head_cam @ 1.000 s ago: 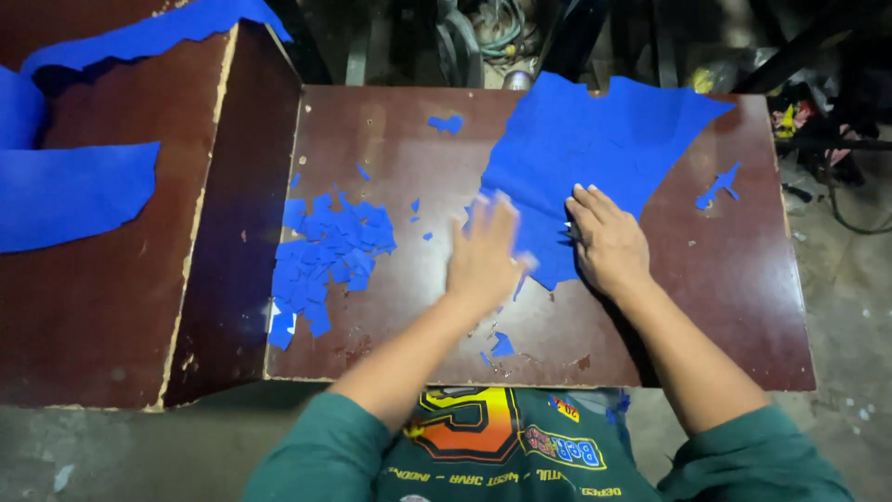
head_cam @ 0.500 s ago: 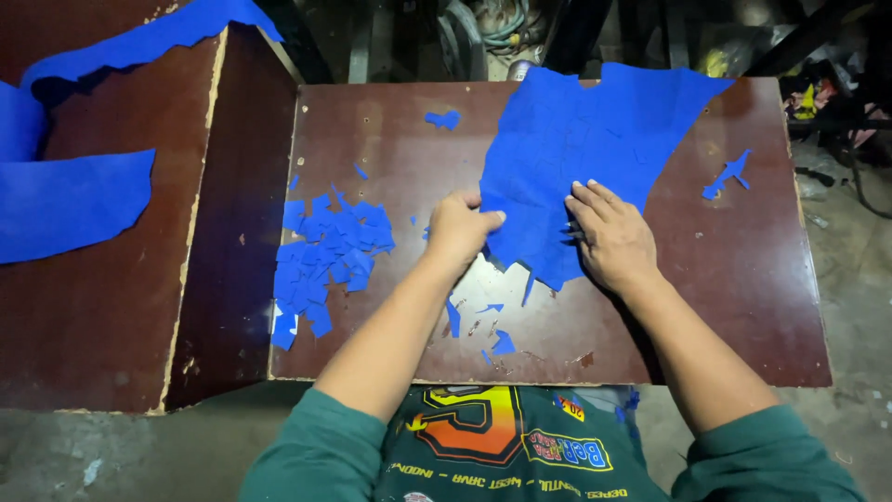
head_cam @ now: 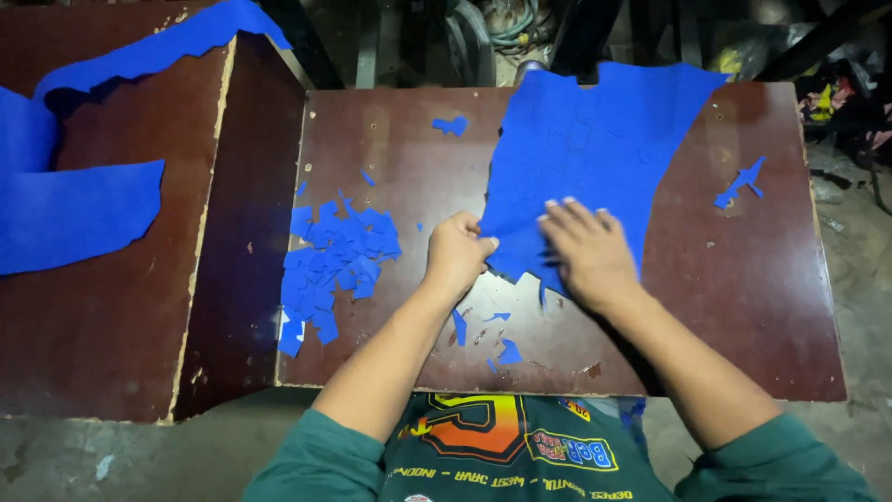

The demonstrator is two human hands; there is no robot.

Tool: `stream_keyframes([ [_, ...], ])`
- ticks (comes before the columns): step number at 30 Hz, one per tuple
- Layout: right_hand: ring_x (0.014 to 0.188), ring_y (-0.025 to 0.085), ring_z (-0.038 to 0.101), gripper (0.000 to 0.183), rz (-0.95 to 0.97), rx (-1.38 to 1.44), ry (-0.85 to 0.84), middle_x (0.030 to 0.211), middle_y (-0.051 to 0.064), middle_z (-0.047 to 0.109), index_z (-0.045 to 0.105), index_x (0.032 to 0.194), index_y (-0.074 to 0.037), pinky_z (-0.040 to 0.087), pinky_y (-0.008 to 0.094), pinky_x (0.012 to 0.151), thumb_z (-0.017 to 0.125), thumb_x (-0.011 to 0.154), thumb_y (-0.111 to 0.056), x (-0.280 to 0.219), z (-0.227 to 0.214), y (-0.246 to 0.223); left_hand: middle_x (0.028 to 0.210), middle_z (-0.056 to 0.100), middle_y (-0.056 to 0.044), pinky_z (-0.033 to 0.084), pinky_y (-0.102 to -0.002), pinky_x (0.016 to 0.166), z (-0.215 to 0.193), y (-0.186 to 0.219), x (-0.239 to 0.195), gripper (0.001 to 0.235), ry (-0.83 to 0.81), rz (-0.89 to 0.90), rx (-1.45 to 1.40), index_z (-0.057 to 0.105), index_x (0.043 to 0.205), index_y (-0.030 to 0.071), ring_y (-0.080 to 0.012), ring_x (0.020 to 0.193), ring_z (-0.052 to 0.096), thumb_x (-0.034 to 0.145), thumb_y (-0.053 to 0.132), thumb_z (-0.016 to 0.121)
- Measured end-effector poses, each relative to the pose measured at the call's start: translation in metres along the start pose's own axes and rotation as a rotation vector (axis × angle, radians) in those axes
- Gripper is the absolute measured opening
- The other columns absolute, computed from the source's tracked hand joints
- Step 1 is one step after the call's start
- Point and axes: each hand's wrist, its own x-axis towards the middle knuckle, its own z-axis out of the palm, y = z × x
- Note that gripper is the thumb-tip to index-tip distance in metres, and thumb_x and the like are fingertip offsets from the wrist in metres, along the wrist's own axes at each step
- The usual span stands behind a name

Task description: Cutting small rectangular pieces from a larger sheet of blue fabric using a hand-held blade on a wooden surface.

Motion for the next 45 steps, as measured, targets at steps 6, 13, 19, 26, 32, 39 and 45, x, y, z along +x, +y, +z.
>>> stream_keyframes([
  [6, 0.129, 0.026, 0.062, 0.038, -0.032, 0.049, 0.224, 0.137, 0.003, 0.067, 0.065, 0.135, -0.02, 0.045, 0.043, 0.103, 0.053, 0.1, -0.027, -0.008, 0.002, 0.024, 0.065, 0.071, -0.015, 0.058, -0.025, 0.041, -0.003, 0.034, -0.034, 0.014, -0.069, -0.057, -0.082, 0.067, 0.089, -0.006, -0.0218, 0.048, 0.071, 0.077, 0.002, 0.065],
  [13, 0.124, 0.037, 0.062, 0.034, 0.252, 0.563, 0.417, 0.134, 0.015, 0.066, 0.063, 0.136, -0.004, 0.045, 0.045, 0.099, 0.05, 0.108, -0.019, 0.002, -0.065, -0.036, 0.081, 0.069, -0.02, 0.064, -0.03, 0.052, -0.005, 0.048, -0.052, 0.024, -0.128, -0.009, -0.317, 0.061, 0.111, -0.01, -0.0286, 0.063, 0.074, 0.089, 0.001, 0.062],
  [19, 0.134, 0.045, 0.054, 0.038, 0.187, 0.625, 0.392, 0.139, 0.023, 0.059, 0.062, 0.136, 0.003, 0.04, 0.053, 0.113, 0.05, 0.107, -0.02, 0.008, -0.075, -0.035, 0.085, 0.073, -0.013, 0.063, -0.031, 0.066, -0.008, 0.039, -0.05, 0.022, -0.124, 0.116, -0.235, 0.067, 0.114, 0.001, -0.0166, 0.069, 0.071, 0.093, 0.002, 0.061],
  [26, 0.139, 0.026, 0.052, 0.037, 0.039, 0.04, -0.027, 0.144, 0.001, 0.06, 0.062, 0.137, -0.023, 0.039, 0.048, 0.107, 0.052, 0.102, -0.03, -0.011, -0.022, -0.008, 0.104, 0.074, -0.017, 0.065, -0.047, 0.08, 0.006, -0.016, -0.044, 0.029, -0.296, -0.127, -0.9, 0.06, 0.121, -0.004, -0.0286, 0.087, 0.076, 0.093, -0.006, 0.06],
  [32, 0.141, 0.024, 0.051, 0.045, 0.047, -0.081, -0.11, 0.148, -0.003, 0.058, 0.06, 0.14, -0.028, 0.041, 0.049, 0.106, 0.054, 0.095, -0.027, -0.019, -0.012, 0.006, 0.091, 0.062, -0.008, 0.067, -0.044, 0.069, -0.004, -0.021, -0.022, 0.026, -0.165, -0.115, -0.768, 0.061, 0.119, -0.003, -0.0189, 0.078, 0.069, 0.095, 0.008, 0.058],
  [39, 0.143, 0.023, 0.049, 0.045, 0.069, -0.087, -0.091, 0.149, -0.004, 0.057, 0.058, 0.142, -0.03, 0.038, 0.047, 0.107, 0.05, 0.098, -0.029, -0.024, -0.011, 0.007, 0.145, 0.046, -0.027, 0.048, -0.064, 0.103, -0.019, 0.064, -0.08, 0.092, 0.206, 0.329, 0.237, 0.032, 0.156, 0.006, -0.0506, 0.131, 0.051, 0.083, 0.041, 0.076],
  [45, 0.143, 0.021, 0.051, 0.04, 0.12, -0.102, -0.073, 0.148, -0.006, 0.059, 0.06, 0.14, -0.033, 0.042, 0.046, 0.108, 0.051, 0.101, -0.034, -0.026, -0.013, 0.019, 0.162, 0.039, -0.021, 0.019, -0.071, 0.117, 0.024, 0.018, -0.07, 0.087, -0.173, 0.838, 0.907, 0.052, 0.148, 0.004, -0.0432, 0.152, 0.029, 0.082, 0.058, 0.069],
])
